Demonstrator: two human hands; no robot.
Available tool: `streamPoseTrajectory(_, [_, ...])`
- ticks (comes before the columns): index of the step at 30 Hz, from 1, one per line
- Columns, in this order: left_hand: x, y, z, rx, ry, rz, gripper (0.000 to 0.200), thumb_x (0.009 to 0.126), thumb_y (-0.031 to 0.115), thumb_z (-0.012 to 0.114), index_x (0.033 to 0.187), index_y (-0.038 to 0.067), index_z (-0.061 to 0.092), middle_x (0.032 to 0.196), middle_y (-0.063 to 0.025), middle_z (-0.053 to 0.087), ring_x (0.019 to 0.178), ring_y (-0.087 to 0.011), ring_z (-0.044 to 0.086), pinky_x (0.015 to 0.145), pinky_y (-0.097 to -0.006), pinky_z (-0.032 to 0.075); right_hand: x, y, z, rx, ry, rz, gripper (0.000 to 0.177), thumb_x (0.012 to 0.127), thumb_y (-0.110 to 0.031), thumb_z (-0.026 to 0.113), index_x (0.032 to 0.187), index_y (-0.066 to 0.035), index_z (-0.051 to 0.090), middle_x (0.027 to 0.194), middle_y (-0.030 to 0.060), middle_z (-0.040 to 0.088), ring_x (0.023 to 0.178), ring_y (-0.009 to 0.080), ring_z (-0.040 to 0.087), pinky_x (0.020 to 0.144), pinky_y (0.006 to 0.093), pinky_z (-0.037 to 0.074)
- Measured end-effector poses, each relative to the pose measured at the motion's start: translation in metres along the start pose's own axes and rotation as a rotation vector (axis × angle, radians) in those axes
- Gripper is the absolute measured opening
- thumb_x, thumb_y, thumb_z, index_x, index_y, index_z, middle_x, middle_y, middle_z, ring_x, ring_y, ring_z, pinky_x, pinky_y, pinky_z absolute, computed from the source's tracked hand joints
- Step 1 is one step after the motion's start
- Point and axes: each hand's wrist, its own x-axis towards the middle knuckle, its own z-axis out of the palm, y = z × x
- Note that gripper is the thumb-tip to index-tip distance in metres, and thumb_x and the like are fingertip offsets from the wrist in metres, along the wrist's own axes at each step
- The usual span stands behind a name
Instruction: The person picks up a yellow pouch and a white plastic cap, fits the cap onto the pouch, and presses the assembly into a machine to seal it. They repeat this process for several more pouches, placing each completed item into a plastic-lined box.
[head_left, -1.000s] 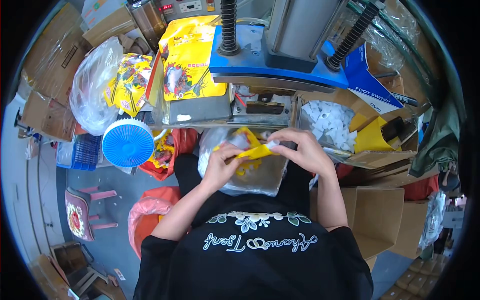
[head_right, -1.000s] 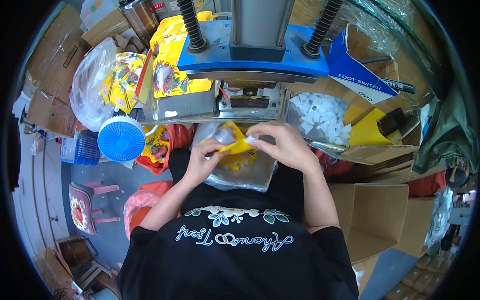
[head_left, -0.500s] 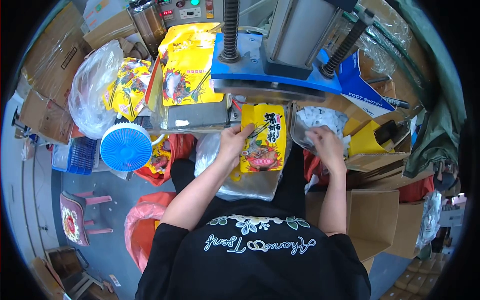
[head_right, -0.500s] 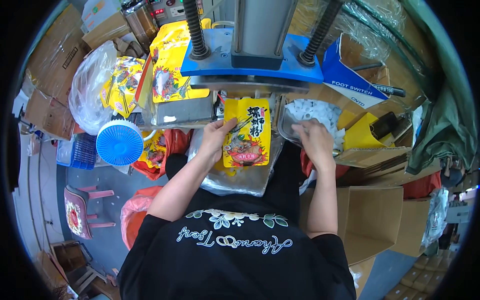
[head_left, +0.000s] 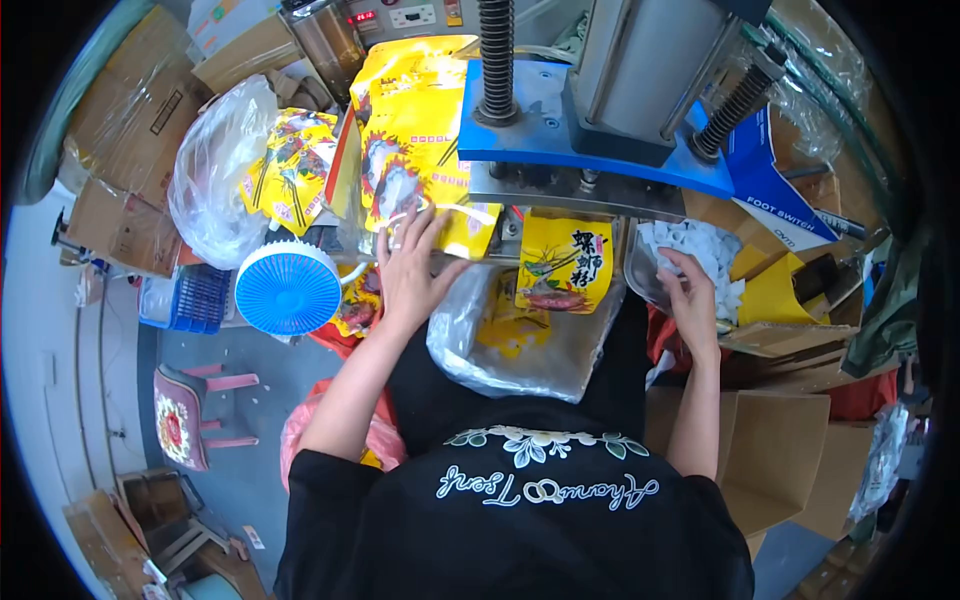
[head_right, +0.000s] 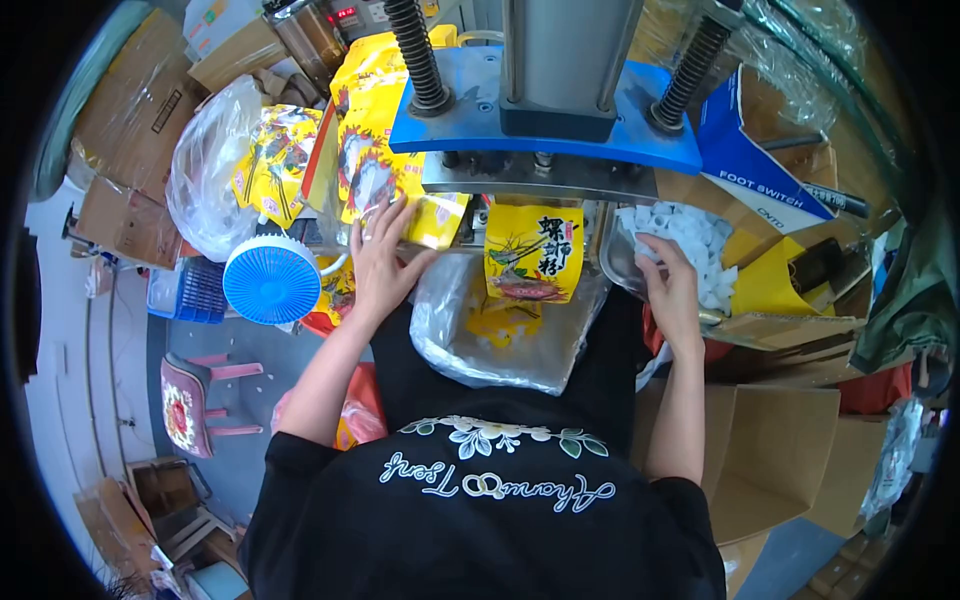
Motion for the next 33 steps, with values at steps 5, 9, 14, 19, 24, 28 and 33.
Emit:
streamPoseTrajectory(5, [-0.006, 0.013, -0.023, -0.419, 0.095, -0.243, 0.016, 0.081, 0.009, 0.072, 0.096, 0.005, 0.074, 0.088, -0.0047, 0.070, 0.090, -0.0202, 0.065, 0.094, -0.0415, 0.041, 0.002, -0.029, 0.008, 0.126, -0.031, 0.117, 0.024, 0.087, -0.006, 0.067, 0.110, -0.001, 0.064, 0.093, 0.0057, 0.069, 0.084, 0.0113, 0.061, 0.077, 0.0260, 0.049])
streamPoseTrajectory(9, [-0.028, 0.051, -0.006, -0.913, -0.098, -0.382, 0.018, 0.078, -0.003, 0.069, 0.096, 0.000, 0.072, 0.080, -0.0058, 0.069, 0.073, -0.0113, 0.062, 0.069, -0.0263, 0.048, -0.001, -0.076, 0.019, 0.205, -0.099, -0.011, 0.019, 0.084, -0.005, 0.071, 0.101, -0.001, 0.065, 0.094, 0.0053, 0.070, 0.088, 0.0116, 0.064, 0.082, 0.0264, 0.050])
streamPoseTrajectory(14, [-0.050, 0.079, 0.010, -1.006, -0.388, -0.316, 0.014, 0.084, 0.003, 0.070, 0.096, -0.002, 0.071, 0.082, -0.0049, 0.066, 0.075, -0.0113, 0.060, 0.069, -0.0263, 0.047, -0.007, -0.090, 0.039, 0.172, -0.344, -0.096, 0.022, 0.083, -0.014, 0.074, 0.099, -0.002, 0.066, 0.097, 0.0072, 0.070, 0.093, 0.0180, 0.068, 0.082, 0.0303, 0.051])
streamPoseTrajectory(19, [-0.043, 0.083, 0.017, -1.092, -0.436, -0.393, 0.021, 0.090, 0.016, 0.069, 0.094, -0.005, 0.071, 0.081, -0.0053, 0.069, 0.072, -0.0080, 0.060, 0.066, -0.0259, 0.048, -0.001, -0.074, 0.050, 0.405, -0.419, 0.096, 0.031, 0.084, -0.009, 0.072, 0.112, -0.001, 0.063, 0.104, 0.0082, 0.070, 0.094, 0.0150, 0.065, 0.084, 0.0310, 0.051])
streamPoseTrajectory(24, [-0.009, 0.101, 0.040, -1.338, -0.314, -0.709, 0.027, 0.091, 0.019, 0.069, 0.093, -0.008, 0.071, 0.083, -0.0083, 0.072, 0.068, -0.0081, 0.063, 0.060, -0.0248, 0.049, 0.012, -0.062, 0.033, -0.026, 0.015, -0.053, 0.036, 0.086, -0.021, 0.071, 0.116, -0.004, 0.064, 0.106, 0.0129, 0.071, 0.090, 0.0218, 0.069, 0.077, 0.0345, 0.053])
streamPoseTrajectory(28, [0.014, 0.113, 0.041, -1.623, -0.217, -0.927, 0.023, 0.091, 0.014, 0.068, 0.089, -0.009, 0.070, 0.082, -0.0109, 0.071, 0.066, -0.0116, 0.065, 0.059, -0.0258, 0.051, 0.013, -0.037, -0.008, -0.522, 0.112, 0.094, 0.029, 0.086, -0.026, 0.069, 0.109, -0.008, 0.069, 0.102, 0.0136, 0.071, 0.092, 0.0297, 0.068, 0.074, 0.0398, 0.052])
streamPoseTrajectory(33, [0.015, 0.103, 0.057, -1.692, -0.295, -0.972, 0.020, 0.091, 0.013, 0.068, 0.090, -0.007, 0.070, 0.086, -0.0109, 0.072, 0.070, -0.0127, 0.066, 0.063, -0.0264, 0.052, 0.002, -0.005, -0.006, -0.654, 0.029, 0.018, 0.019, 0.082, -0.018, 0.070, 0.099, -0.008, 0.069, 0.098, 0.0113, 0.066, 0.088, 0.0345, 0.065, 0.076, 0.0429, 0.050])
